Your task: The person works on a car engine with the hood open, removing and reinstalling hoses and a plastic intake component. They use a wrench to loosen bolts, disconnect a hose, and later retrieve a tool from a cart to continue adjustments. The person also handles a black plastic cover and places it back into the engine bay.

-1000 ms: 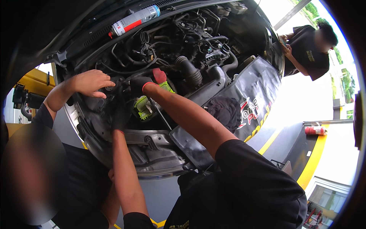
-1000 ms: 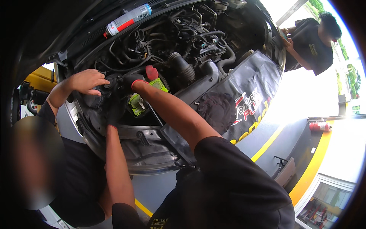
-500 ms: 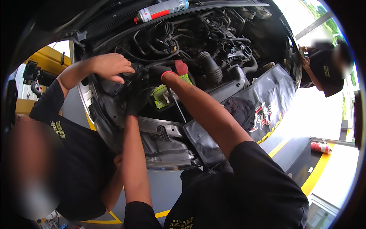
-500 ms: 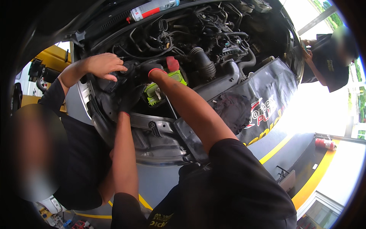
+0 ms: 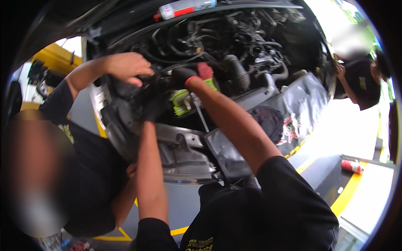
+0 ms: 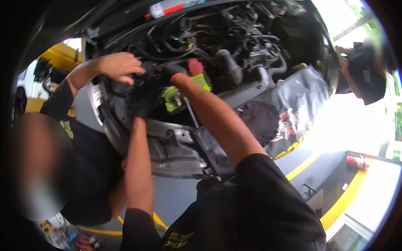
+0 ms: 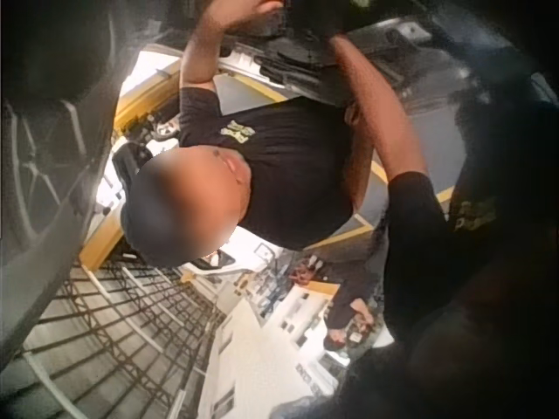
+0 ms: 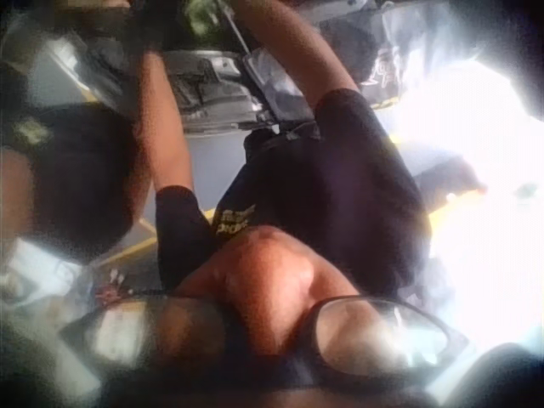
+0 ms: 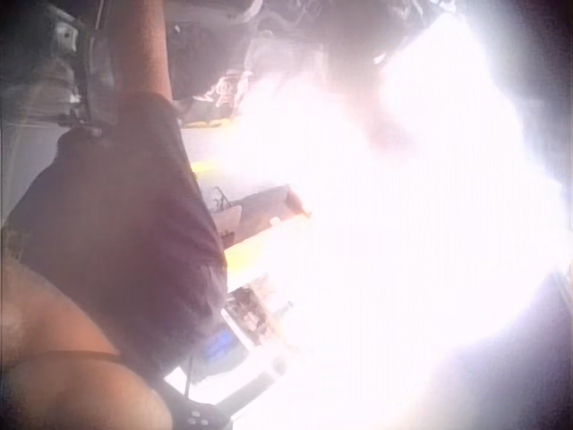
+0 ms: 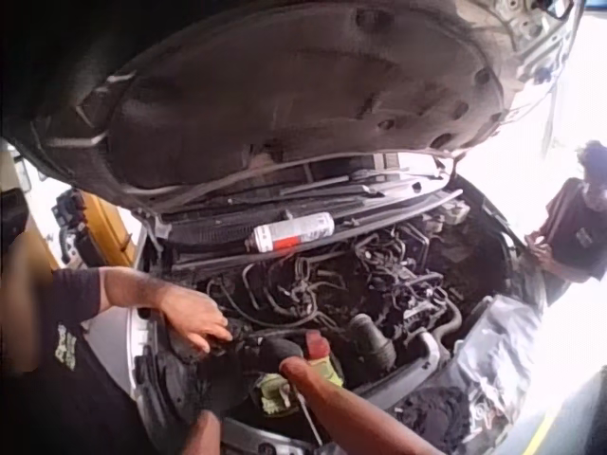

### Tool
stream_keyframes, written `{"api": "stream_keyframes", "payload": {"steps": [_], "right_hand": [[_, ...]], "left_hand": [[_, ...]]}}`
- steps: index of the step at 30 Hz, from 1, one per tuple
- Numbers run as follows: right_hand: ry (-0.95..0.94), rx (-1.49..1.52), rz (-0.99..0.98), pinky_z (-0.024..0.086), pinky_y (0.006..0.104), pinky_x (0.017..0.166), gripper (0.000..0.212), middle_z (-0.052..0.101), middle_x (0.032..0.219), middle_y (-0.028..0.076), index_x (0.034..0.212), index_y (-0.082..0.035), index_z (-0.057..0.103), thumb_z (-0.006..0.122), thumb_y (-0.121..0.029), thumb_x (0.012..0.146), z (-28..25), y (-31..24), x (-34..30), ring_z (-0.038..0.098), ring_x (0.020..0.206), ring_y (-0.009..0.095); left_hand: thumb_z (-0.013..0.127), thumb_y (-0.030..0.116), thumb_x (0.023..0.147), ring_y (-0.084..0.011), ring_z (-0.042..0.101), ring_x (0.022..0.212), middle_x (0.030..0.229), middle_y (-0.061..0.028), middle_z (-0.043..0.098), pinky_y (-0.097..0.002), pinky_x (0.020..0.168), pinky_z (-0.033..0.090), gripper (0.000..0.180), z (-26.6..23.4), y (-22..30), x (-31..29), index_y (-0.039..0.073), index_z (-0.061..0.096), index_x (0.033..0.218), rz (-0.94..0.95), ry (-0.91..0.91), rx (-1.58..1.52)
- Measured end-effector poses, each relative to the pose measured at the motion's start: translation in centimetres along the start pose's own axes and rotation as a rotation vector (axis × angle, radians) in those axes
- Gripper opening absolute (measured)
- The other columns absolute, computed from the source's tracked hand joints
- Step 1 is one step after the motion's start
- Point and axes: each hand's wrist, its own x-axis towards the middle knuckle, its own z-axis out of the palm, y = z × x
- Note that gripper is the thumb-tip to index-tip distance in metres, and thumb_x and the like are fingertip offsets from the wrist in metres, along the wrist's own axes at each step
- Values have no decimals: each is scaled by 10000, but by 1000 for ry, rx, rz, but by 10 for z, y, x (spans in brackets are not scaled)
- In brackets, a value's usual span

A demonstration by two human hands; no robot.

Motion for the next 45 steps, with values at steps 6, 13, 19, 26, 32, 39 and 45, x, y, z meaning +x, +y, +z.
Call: {"api": "stream_keyframes", "payload": {"steps": [6, 13, 19, 26, 32, 39, 45], "right_hand": [[137, 28, 232, 606, 460, 914, 497, 819, 1132, 152, 1098, -99, 836, 732, -537, 888, 3, -14, -6, 788, 1035, 359], [157, 74, -59, 582, 454, 922, 381, 808, 1133, 131, 1224, -182, 799, 701, -456, 979, 17, -24, 5, 776, 1005, 338], [74, 202, -324, 575, 403, 960, 576, 759, 1194, 87, 1443, -154, 647, 760, -65, 885, -3, 33, 1, 727, 1071, 280], [111, -24, -263, 580, 402, 926, 591, 772, 1208, 134, 1485, -188, 637, 774, -224, 912, -4, 34, -3, 744, 1045, 301], [-57, 96, -111, 592, 427, 882, 626, 778, 1160, 160, 1510, -201, 620, 776, -191, 903, -20, -11, -16, 750, 995, 328], [12, 205, -328, 589, 459, 958, 515, 765, 1265, 144, 1414, -243, 708, 770, -297, 905, -4, 37, 4, 753, 1063, 334], [204, -328, -668, 596, 435, 828, 490, 772, 1061, 152, 1271, -56, 733, 831, -313, 865, -14, 38, -34, 749, 914, 311]], "left_hand": [[756, 128, 988, -412, 536, 1458, 1587, -267, 492, -482, 1187, 458, 835, 19, -23, 2, 44, 286, 1674, 4, -17, -168], [826, 165, 933, -363, 567, 1426, 1578, -233, 518, -474, 1169, 474, 881, -20, -21, -20, 70, 334, 1659, 35, 82, 192], [841, 20, 869, -261, 660, 1328, 1478, -152, 626, -415, 1103, 545, 909, 4, 2, 15, 81, 371, 1644, 58, 64, -382], [918, 208, 809, -292, 651, 1333, 1444, -157, 638, -433, 1110, 536, 890, 1, 12, 18, 74, 445, 1552, -23, 14, -426], [928, 260, 797, -323, 636, 1342, 1432, -163, 653, -457, 1093, 533, 949, 15, -26, 4, 40, 399, 1553, -39, 24, -314], [871, 176, 885, -283, 642, 1338, 1440, -139, 660, -428, 1111, 516, 885, 16, -16, 14, -2, 334, 1566, -87, -1, -294], [781, 142, 952, -357, 705, 1215, 1266, -194, 748, -442, 1025, 542, 485, 8, -1, 6, 53, 640, 1407, 10, 46, -218]]}}
